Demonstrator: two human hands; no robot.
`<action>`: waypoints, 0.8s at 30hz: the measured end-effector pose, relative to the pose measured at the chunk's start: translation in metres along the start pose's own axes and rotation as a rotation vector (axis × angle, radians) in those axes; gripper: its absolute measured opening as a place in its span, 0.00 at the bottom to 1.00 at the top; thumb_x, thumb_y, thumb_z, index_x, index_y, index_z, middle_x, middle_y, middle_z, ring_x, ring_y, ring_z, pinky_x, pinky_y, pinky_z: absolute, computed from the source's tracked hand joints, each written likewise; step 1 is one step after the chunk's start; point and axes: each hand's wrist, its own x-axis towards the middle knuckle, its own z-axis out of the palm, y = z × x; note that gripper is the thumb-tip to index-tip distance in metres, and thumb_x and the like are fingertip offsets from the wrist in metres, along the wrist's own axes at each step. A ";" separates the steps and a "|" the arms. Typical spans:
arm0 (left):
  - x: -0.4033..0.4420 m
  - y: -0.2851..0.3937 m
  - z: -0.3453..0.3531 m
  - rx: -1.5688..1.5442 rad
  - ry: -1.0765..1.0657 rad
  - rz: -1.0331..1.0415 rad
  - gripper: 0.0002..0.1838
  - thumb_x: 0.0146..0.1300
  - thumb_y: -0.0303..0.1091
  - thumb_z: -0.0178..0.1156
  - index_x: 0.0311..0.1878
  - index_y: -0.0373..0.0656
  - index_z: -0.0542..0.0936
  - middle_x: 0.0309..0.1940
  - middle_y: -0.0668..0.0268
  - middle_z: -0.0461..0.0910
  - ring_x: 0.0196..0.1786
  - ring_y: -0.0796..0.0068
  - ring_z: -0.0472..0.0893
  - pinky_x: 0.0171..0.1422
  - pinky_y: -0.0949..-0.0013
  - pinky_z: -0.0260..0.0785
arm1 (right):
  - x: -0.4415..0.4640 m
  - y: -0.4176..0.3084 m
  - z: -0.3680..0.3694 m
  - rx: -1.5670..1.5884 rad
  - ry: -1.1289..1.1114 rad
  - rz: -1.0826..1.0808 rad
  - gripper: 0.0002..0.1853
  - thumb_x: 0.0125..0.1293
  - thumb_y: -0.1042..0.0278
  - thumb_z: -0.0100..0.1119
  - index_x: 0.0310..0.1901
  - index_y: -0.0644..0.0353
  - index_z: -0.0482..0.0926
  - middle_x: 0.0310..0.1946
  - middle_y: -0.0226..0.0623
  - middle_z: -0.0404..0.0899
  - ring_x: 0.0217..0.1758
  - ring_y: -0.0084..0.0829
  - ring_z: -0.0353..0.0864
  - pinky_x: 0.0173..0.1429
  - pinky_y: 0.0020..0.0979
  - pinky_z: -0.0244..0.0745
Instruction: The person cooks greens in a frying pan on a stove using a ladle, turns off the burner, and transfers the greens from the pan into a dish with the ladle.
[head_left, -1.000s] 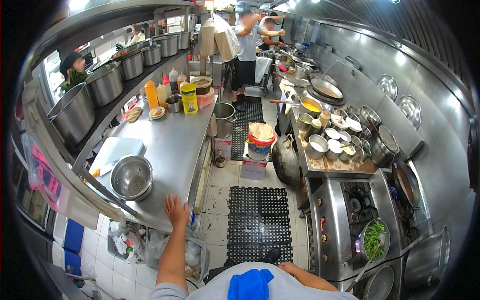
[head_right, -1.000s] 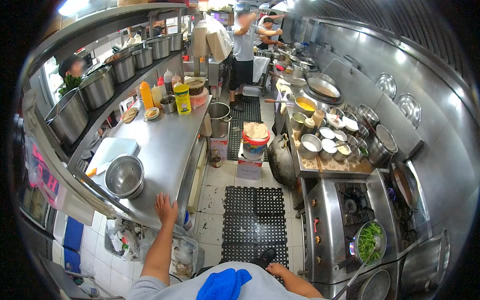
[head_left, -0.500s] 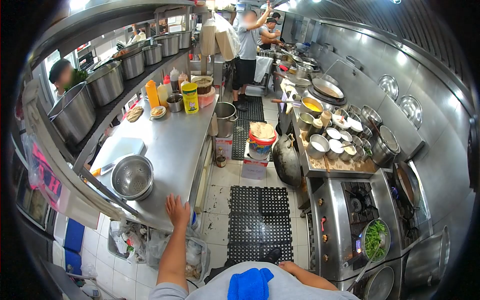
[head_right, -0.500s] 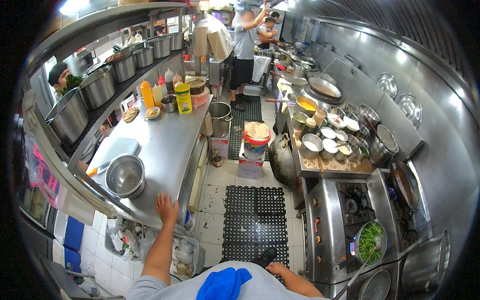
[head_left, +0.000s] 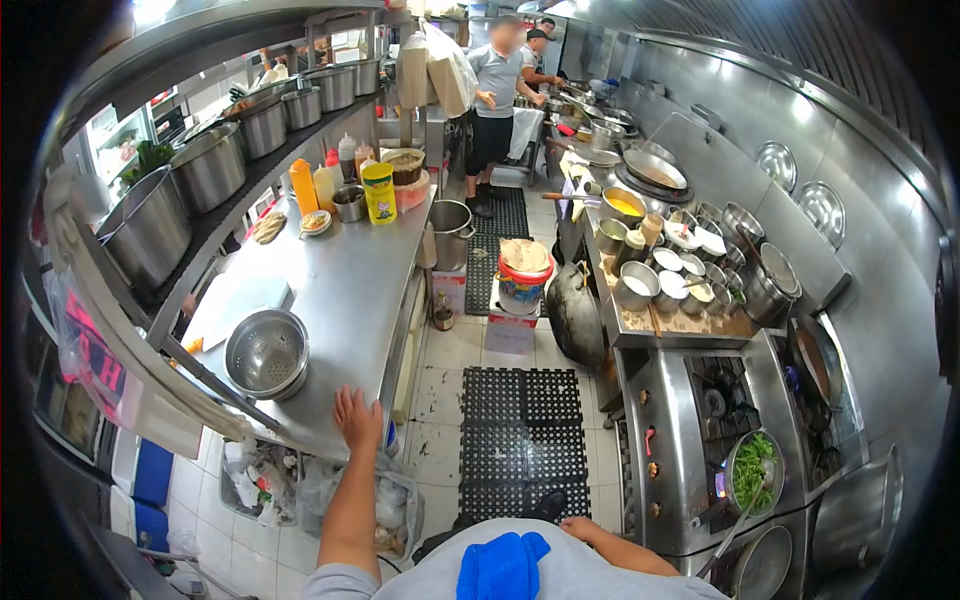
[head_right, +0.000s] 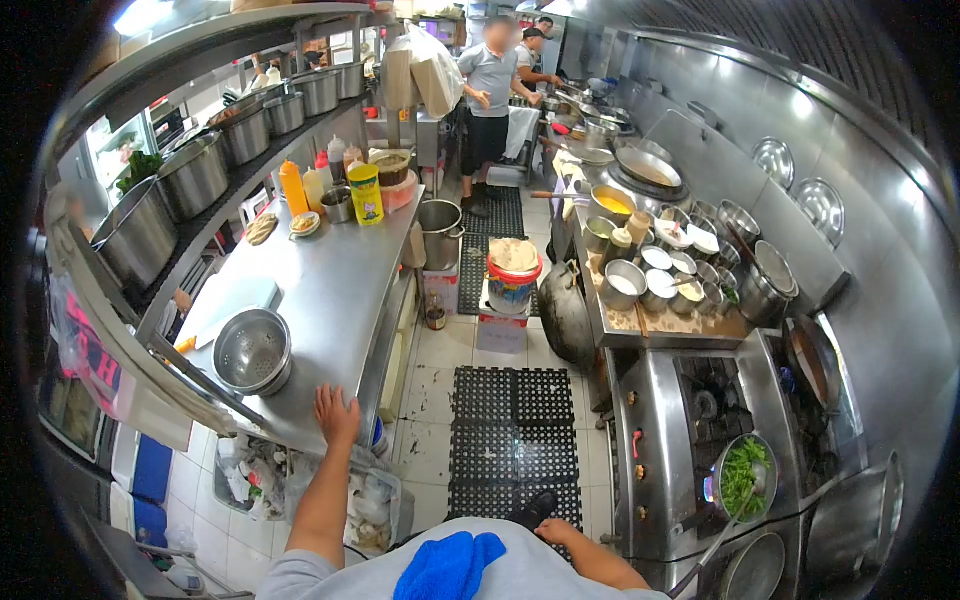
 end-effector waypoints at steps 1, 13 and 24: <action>-0.001 -0.001 0.000 0.001 -0.002 0.002 0.25 0.57 0.43 0.58 0.57 0.42 0.73 0.66 0.53 0.62 0.72 0.53 0.56 0.75 0.50 0.44 | -0.001 -0.001 0.001 0.002 -0.001 0.001 0.21 0.61 0.45 0.55 0.42 0.55 0.83 0.40 0.40 0.84 0.46 0.40 0.81 0.51 0.37 0.74; 0.000 0.002 -0.005 -0.020 -0.011 -0.012 0.25 0.57 0.43 0.58 0.56 0.40 0.74 0.66 0.52 0.63 0.72 0.53 0.56 0.75 0.50 0.44 | 0.008 0.008 0.002 -0.005 -0.090 -0.007 0.21 0.62 0.45 0.54 0.41 0.55 0.83 0.39 0.42 0.83 0.45 0.41 0.81 0.50 0.39 0.73; -0.001 0.002 -0.001 -0.020 -0.009 -0.024 0.26 0.57 0.44 0.59 0.57 0.41 0.73 0.67 0.55 0.61 0.72 0.53 0.55 0.75 0.50 0.43 | 0.017 0.029 0.016 -0.010 0.012 -0.091 0.21 0.61 0.45 0.54 0.40 0.54 0.84 0.33 0.39 0.84 0.38 0.38 0.83 0.45 0.37 0.75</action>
